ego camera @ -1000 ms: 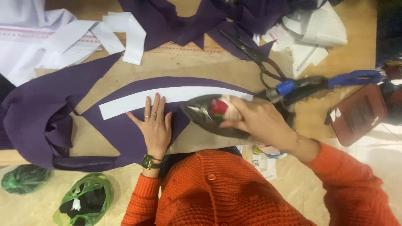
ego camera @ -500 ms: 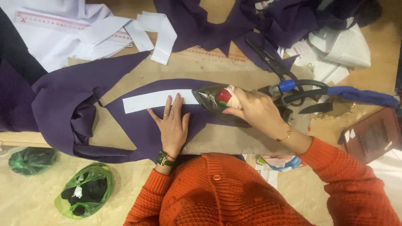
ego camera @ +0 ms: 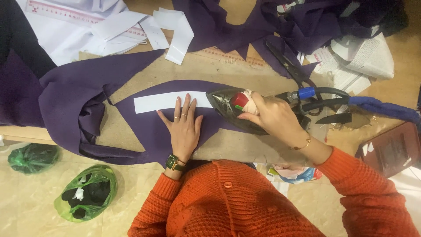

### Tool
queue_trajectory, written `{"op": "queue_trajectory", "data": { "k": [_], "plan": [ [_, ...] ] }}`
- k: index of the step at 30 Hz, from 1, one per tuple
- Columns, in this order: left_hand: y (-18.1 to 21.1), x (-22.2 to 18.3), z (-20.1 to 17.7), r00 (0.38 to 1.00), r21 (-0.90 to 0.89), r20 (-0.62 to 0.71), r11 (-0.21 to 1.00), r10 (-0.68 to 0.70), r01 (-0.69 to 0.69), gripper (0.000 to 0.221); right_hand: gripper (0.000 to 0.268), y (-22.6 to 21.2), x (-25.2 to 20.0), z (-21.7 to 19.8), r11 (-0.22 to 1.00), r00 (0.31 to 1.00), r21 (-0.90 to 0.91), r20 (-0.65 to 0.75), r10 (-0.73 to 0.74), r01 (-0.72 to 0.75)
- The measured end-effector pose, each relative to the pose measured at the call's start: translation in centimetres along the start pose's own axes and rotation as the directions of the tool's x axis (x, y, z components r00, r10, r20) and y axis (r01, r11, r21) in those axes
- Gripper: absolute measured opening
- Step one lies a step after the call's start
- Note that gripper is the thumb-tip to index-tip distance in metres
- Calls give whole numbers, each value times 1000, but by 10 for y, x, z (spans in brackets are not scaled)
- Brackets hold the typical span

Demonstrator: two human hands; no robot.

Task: The person is pressing a piece of purple fabric with a white template using an industrial iron and searching through a drawer for supplies.

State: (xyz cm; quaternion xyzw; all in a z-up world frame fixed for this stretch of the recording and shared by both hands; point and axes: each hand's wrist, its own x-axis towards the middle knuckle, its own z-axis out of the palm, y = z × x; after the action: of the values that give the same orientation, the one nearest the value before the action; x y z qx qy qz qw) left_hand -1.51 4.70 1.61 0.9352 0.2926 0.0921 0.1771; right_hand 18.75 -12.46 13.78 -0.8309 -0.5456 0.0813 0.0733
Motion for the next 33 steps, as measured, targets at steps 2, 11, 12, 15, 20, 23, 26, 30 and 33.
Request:
{"op": "queue_trajectory", "data": {
  "k": [2, 11, 12, 15, 20, 23, 26, 30, 33],
  "plan": [
    [0, 1, -1, 1000, -8, -10, 1000, -6, 6, 48, 54, 0, 1, -1, 1000, 1000, 19, 10, 11, -11],
    [1, -1, 0, 999, 4, -50, 1000, -21, 22, 43, 54, 3, 1, -9, 998, 996, -38, 69, 50, -47],
    [1, 1, 1, 998, 10, -57, 1000, -15, 16, 43, 53, 6, 0, -12, 995, 994, -76, 81, 68, -62],
    [0, 1, 4, 998, 23, -68, 1000, -7, 9, 43, 58, 16, -27, -18, 986, 986, -120, 109, 127, -114],
    [1, 1, -3, 995, 9, -91, 999, 36, -35, 43, 64, 40, -95, -33, 966, 950, -176, 217, 225, -189],
    [-4, -1, 2, 994, 19, -94, 998, 61, -60, 47, 63, 48, -134, -38, 947, 889, -103, 327, 321, -304],
    [-15, -3, 4, 997, 95, -66, 995, 36, -30, 56, 65, 38, -155, -47, 897, 804, -113, 408, 433, -427],
    [-38, -8, -8, 996, 129, -78, 990, -47, 57, 61, 85, 17, -156, -66, 853, 695, -146, 520, 497, -501],
    [-59, -16, -23, 994, 126, -85, 989, -71, 81, 58, 90, 18, -160, -59, 952, 874, -82, 378, 305, -296]
  ]
}}
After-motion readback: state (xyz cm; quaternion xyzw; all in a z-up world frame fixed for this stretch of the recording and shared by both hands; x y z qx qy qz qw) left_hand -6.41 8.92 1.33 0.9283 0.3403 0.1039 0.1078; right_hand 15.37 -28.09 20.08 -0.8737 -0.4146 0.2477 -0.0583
